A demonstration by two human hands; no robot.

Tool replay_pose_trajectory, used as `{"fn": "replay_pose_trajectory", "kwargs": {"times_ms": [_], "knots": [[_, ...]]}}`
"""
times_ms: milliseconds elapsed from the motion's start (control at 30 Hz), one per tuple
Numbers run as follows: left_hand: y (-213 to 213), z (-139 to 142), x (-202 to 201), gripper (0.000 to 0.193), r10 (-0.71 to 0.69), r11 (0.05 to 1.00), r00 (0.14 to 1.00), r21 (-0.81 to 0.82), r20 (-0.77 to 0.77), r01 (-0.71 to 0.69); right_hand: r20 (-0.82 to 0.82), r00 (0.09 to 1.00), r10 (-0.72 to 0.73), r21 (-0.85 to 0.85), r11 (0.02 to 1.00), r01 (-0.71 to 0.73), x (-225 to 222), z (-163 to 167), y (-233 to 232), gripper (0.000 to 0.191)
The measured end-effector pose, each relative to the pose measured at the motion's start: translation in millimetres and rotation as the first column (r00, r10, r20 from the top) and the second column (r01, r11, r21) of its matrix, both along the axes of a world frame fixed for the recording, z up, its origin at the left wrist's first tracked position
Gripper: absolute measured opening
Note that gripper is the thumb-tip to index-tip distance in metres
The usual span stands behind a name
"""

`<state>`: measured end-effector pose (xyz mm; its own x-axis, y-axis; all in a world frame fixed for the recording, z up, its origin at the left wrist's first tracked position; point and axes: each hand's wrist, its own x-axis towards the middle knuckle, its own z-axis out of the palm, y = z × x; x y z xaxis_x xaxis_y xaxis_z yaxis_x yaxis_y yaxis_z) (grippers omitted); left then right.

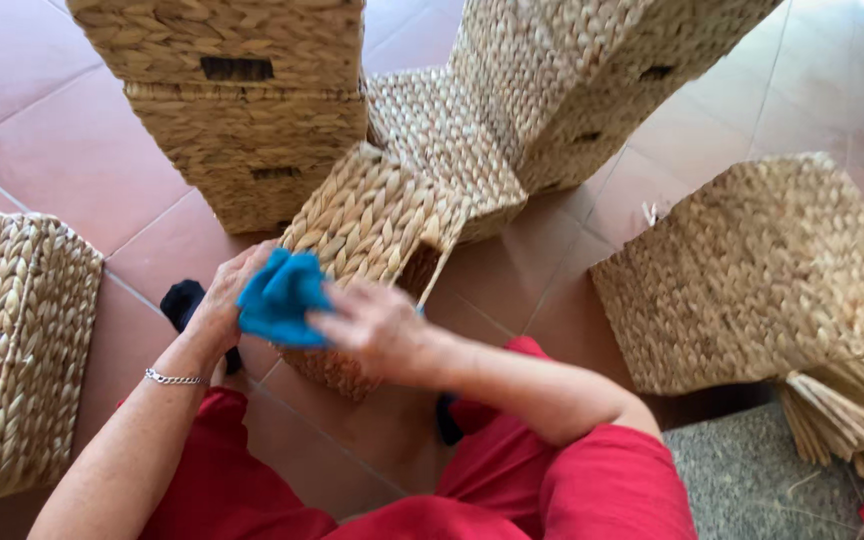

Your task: The person sits on the floor and wipes woven water-hyacinth storage baskets one at a time with a blue cloth, turning each basket to clean its sides, top and handle cutouts, then sets it aside and picks up the next basket.

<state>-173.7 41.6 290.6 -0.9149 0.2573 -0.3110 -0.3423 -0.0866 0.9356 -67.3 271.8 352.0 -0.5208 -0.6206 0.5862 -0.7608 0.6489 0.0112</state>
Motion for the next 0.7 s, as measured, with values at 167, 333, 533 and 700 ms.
{"fn": "replay_pose_trajectory", "kwargs": {"times_ms": [167,333,533,700], "knots": [[12.2,-7.5,26.9,0.045,-0.039,0.998,0.993,0.052,-0.107,0.045,-0.049,0.891,-0.452,-0.014,0.892,0.452,-99.9,-15.5,78.0,0.028],[14.9,-17.4,37.0,0.040,0.028,0.998,0.984,0.053,-0.178,-0.019,-0.073,0.776,-0.626,-0.009,0.779,0.627,-106.5,-9.3,78.3,0.017],[-5.9,-14.5,24.4,0.040,0.080,0.994,0.995,-0.070,-0.061,-0.084,-0.076,0.986,-0.148,0.024,0.988,0.150,24.6,-4.0,-10.7,0.030],[1.1,-20.1,34.0,0.041,0.036,0.999,0.980,0.005,-0.198,-0.035,-0.024,0.987,-0.162,-0.016,0.987,0.161,-2.0,-10.6,16.8,0.024]]}}
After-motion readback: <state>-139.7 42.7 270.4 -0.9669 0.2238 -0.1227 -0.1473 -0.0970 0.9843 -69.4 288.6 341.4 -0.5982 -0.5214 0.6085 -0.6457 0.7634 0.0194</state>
